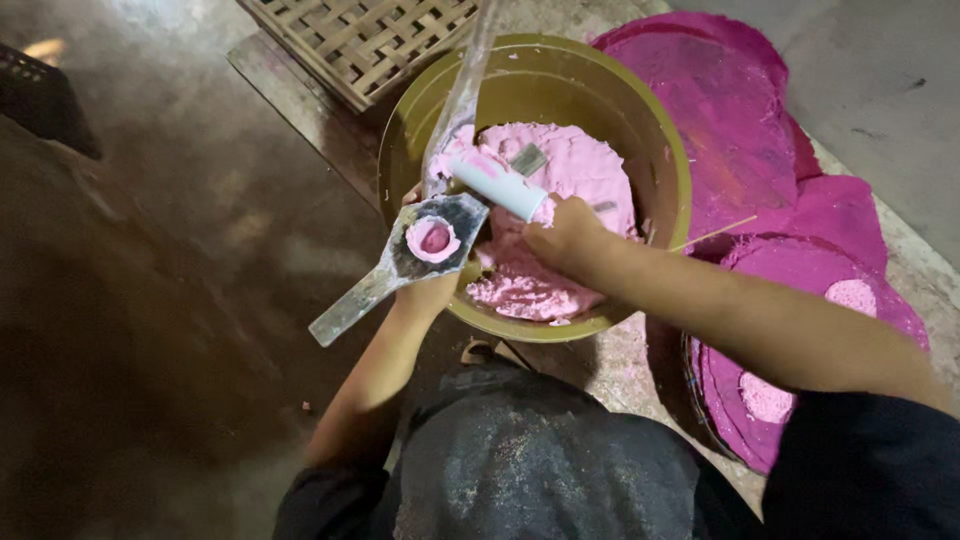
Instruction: The person sits at a low work table and uses a hand-held wooden extruder tool to press pink dough into round discs. They repeatedly load the tool with dough from a large basin, squeeze a disc out onto pink fabric mats, and place the finished discs in rows alongside previously made ones.
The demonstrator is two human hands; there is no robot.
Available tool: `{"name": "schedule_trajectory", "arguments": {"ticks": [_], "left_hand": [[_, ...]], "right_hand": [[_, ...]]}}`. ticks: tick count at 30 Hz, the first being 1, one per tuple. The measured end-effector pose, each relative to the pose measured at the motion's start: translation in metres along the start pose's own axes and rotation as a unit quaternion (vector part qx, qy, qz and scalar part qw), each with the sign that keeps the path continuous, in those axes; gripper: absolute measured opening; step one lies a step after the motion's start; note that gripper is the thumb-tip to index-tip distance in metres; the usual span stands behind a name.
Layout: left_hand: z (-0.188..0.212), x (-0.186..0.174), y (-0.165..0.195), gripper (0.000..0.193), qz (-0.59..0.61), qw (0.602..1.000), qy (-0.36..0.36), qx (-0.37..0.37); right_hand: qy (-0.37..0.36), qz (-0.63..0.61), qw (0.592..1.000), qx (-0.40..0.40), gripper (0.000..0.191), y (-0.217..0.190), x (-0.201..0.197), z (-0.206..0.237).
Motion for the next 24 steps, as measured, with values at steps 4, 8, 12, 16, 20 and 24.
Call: {"name": "schedule_trajectory", "arguments": {"ticks": [4, 8, 12, 16, 20, 24], "left_hand": [[-0.004, -0.002, 0.003, 0.009, -0.030, 0.999, -0.003, 0.013], [-0.005, -0.002, 0.008, 0.011, -0.093, 0.994, -0.026, 0.041], [-0.005, 0.000, 0.011, 0.011, -0.066, 0.997, -0.017, 0.027], [-0.003, 0.002, 0.009, 0.012, -0.023, 0.999, 0.032, 0.022], [-0.001, 0.002, 0.005, 0.016, -0.075, 0.995, -0.005, 0.072], [-0.009, -0.010, -0.011, 0.023, 0.001, 0.999, 0.048, -0.010]], "right_hand": [[0.045, 0.270, 0.959, -0.068, 0.014, -0.006, 0.002, 0.006], [-0.131, 0.014, 0.990, -0.052, 0.017, -0.009, 0.032, 0.023], [-0.091, -0.032, 0.993, -0.072, 0.021, -0.004, 0.045, 0.049], [0.001, -0.107, 0.992, -0.073, 0.033, -0.012, 0.054, 0.061], [0.000, -0.210, 0.977, -0.040, 0.048, -0.015, 0.044, 0.084], [0.004, -0.288, 0.957, -0.012, 0.032, 0.005, 0.001, 0.121]]}}
Point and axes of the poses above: each hand's wrist, its own z-axis away from the middle knuckle, its own x-axis out of the palm, y = z × x, the point moved 4 cm from there along -z, towards the middle knuckle, and after that the axes turned 4 degrees about -y, right-handed, at the moved point
